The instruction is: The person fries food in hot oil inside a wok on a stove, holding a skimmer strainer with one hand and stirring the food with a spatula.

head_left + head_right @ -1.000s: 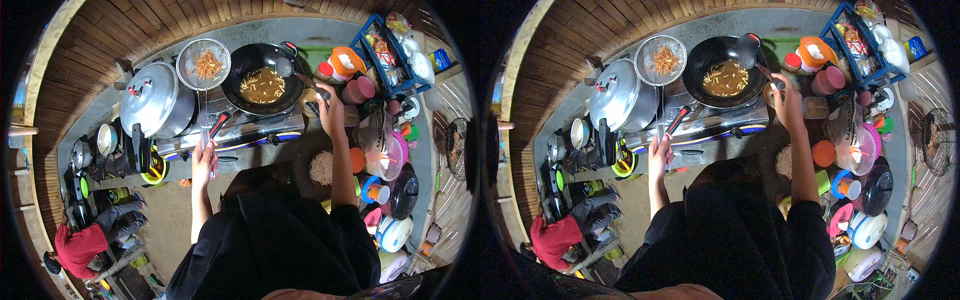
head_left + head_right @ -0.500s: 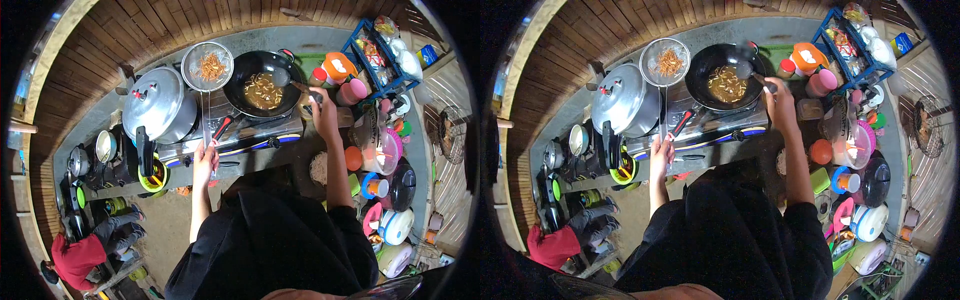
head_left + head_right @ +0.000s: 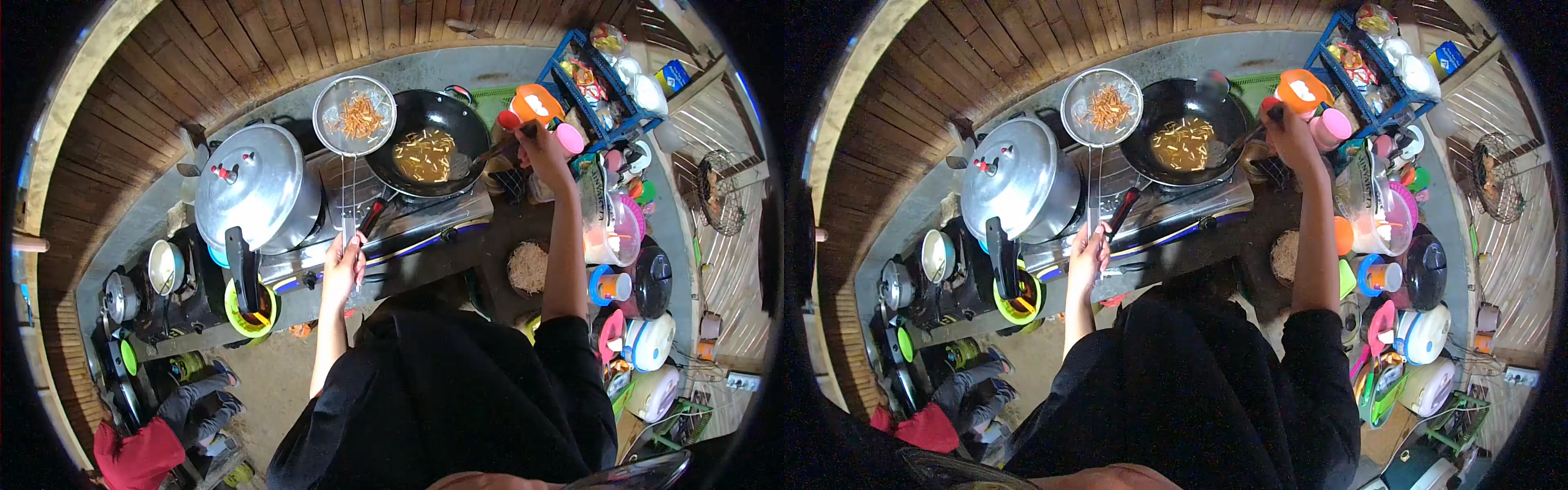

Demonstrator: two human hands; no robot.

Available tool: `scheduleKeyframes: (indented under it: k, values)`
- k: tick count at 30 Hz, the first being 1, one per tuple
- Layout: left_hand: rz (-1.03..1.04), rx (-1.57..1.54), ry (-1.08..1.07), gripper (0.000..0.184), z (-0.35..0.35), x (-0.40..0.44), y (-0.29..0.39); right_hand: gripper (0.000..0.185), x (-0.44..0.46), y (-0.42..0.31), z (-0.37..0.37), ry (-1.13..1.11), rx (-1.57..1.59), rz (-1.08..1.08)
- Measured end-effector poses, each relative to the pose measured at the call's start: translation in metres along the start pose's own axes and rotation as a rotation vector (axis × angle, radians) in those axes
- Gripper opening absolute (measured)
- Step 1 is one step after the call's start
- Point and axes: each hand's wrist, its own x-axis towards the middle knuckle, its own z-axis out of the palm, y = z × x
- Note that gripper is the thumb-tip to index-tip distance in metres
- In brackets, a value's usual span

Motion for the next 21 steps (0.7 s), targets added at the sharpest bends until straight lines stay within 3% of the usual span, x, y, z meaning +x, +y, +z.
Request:
scheduleKeyframes:
  k: [5,7,13,15,17,19,21]
  values:
    - [0.014,0.003,-0.043,0.019,-0.015,0.011,0.004,0.023,-0.024,0.043,0.021,-0.009,0.3,0.126]
    - [0.013,-0.023,-0.042,0.019,-0.02,0.015,0.004,0.025,-0.042,0.051,0.044,0.113,0.504,0.158]
    - [-0.023,-0.081,-0.048,0.018,-0.03,0.028,0.003,0.023,-0.079,0.045,0.11,0.282,0.626,0.135]
    - [-0.015,-0.067,-0.07,0.018,-0.032,0.033,0.001,0.024,-0.085,0.033,0.117,0.233,0.414,-0.038]
    - [-0.029,-0.065,-0.085,0.018,-0.031,0.035,0.001,0.024,-0.092,-0.022,0.102,0.166,0.226,0.08]
    - [-0.034,-0.067,-0.119,0.018,-0.03,0.038,0.001,0.024,-0.094,-0.043,0.092,0.137,-0.173,-0.162]
    - [-0.049,-0.063,-0.133,0.017,-0.03,0.039,0.002,0.025,-0.091,-0.049,0.083,0.15,-0.163,-0.159]
